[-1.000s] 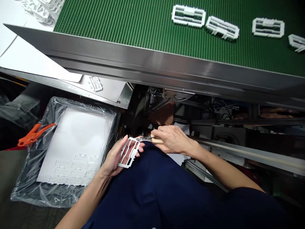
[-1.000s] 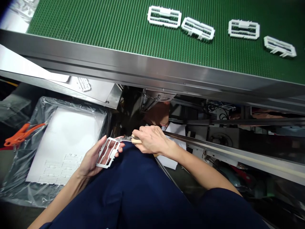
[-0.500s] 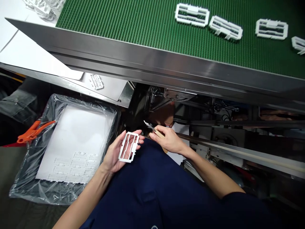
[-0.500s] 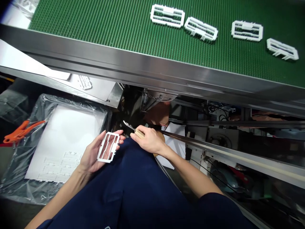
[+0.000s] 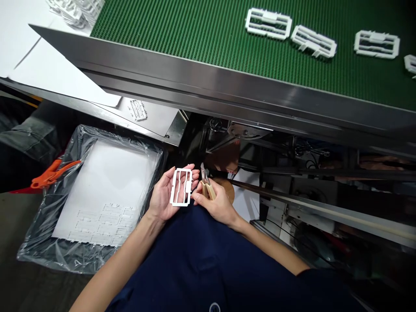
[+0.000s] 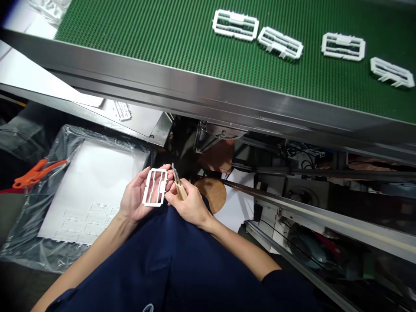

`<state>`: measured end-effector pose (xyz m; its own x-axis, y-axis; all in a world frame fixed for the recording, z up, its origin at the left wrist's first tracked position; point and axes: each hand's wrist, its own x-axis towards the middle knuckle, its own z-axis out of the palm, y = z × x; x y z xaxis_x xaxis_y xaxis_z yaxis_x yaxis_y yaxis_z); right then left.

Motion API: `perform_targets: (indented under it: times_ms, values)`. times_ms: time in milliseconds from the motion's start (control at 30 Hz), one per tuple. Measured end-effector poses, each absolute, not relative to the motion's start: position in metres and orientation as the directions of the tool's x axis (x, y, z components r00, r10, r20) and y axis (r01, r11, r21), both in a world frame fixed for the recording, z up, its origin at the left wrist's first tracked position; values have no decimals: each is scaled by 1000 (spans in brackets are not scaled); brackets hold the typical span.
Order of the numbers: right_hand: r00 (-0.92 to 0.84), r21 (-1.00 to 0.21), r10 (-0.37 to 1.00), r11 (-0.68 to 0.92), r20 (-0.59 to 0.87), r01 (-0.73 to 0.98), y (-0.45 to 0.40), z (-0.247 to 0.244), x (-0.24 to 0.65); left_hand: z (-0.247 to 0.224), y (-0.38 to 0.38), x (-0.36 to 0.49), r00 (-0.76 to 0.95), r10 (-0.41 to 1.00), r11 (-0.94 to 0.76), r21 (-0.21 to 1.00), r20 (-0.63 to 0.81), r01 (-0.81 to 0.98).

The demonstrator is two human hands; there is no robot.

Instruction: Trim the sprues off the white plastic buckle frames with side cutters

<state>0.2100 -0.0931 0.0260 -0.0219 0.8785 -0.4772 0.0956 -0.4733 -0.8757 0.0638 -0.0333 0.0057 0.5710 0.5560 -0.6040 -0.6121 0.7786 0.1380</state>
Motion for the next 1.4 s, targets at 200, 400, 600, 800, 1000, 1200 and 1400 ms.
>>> perform_targets:
  times_ms: [200, 400, 600, 800, 1000, 1200, 1400]
  values:
    - [28, -889, 892, -452, -451, 82, -98, 25, 200, 5, -32, 64, 565, 565, 773, 147, -601, -617]
    - [27, -900, 901, -435, -434, 35, -96, 26, 200, 9, -28, 66, 534, 565, 766, 159, -629, -622]
    - [32, -910, 910, -415, -414, 12, -97, 25, 201, 11, -27, 67, 519, 583, 753, 177, -625, -634]
    - [47, -913, 912, -409, -408, 12, -97, 24, 201, 12, -24, 68, 502, 617, 727, 194, -606, -658]
    - [65, -910, 909, -414, -412, 13, -97, 24, 201, 14, -20, 69, 487, 620, 727, 215, -615, -653]
    - [66, -908, 906, -420, -419, -2, -94, 28, 201, 12, -21, 68, 488, 638, 724, 248, -596, -644]
    - [138, -903, 901, -423, -410, 73, -88, 27, 196, 15, -23, 78, 439, 653, 717, 318, -617, -620]
